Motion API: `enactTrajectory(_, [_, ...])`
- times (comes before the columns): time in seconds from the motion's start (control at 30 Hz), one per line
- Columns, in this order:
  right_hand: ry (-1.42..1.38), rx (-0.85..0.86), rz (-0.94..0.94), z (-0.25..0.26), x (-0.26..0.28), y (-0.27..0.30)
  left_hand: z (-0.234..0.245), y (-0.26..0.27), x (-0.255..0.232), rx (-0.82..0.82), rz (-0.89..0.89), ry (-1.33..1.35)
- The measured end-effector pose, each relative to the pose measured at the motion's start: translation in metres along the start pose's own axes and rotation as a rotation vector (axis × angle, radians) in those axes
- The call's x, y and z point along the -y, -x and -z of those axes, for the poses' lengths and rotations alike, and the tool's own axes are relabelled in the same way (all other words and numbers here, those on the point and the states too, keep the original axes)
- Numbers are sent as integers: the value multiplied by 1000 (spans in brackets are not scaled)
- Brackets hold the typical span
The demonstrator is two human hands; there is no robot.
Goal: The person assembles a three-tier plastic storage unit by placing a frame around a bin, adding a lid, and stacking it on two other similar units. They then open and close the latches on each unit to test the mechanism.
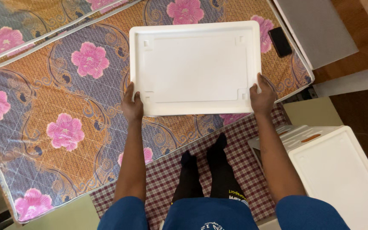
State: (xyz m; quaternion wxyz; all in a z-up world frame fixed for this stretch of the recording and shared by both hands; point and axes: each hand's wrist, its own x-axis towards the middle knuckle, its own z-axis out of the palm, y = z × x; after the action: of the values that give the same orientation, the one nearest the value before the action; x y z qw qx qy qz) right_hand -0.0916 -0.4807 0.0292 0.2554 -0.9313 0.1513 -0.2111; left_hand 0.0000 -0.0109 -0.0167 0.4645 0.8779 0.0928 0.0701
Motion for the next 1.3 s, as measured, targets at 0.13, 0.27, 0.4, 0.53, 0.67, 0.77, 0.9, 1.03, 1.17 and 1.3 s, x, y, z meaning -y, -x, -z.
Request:
enactTrajectory(0.13, [25,-14,6,-2,-1,1,0,0,0,-20,-36,17])
enactTrajectory(0.27, [36,7,9,0,2,3,0,3,0,-4,28,58])
enactTrajectory(0.4, [36,-7,-5,2,5,0,-1,2,-4,-16,-25,41])
enactTrajectory(0.53, [-10,14,-52,2,5,-2,-2,2,-4,-15,-28,71])
enactTrajectory(0.67, [-9,20,-34,2,6,-2,3,7,-6,-4,-93,5])
enactTrajectory(0.77, [3,68,-73,4,4,-1,6,4,-7,73,-172,-153])
enactTrajectory(0.9, [38,107,-32,3,5,-8,4,-12,-9,191,11,-191])
enactTrajectory(1.03, [59,190,-59,-2,-2,-21,-9,-38,-7,171,-116,-259])
enactTrajectory(1.17, [25,302,-84,-16,-10,-57,-24,-73,-11,264,4,-323])
enactTrajectory(1.3, [3,289,2,-36,-12,-94,-35,-102,-24,249,-20,-257])
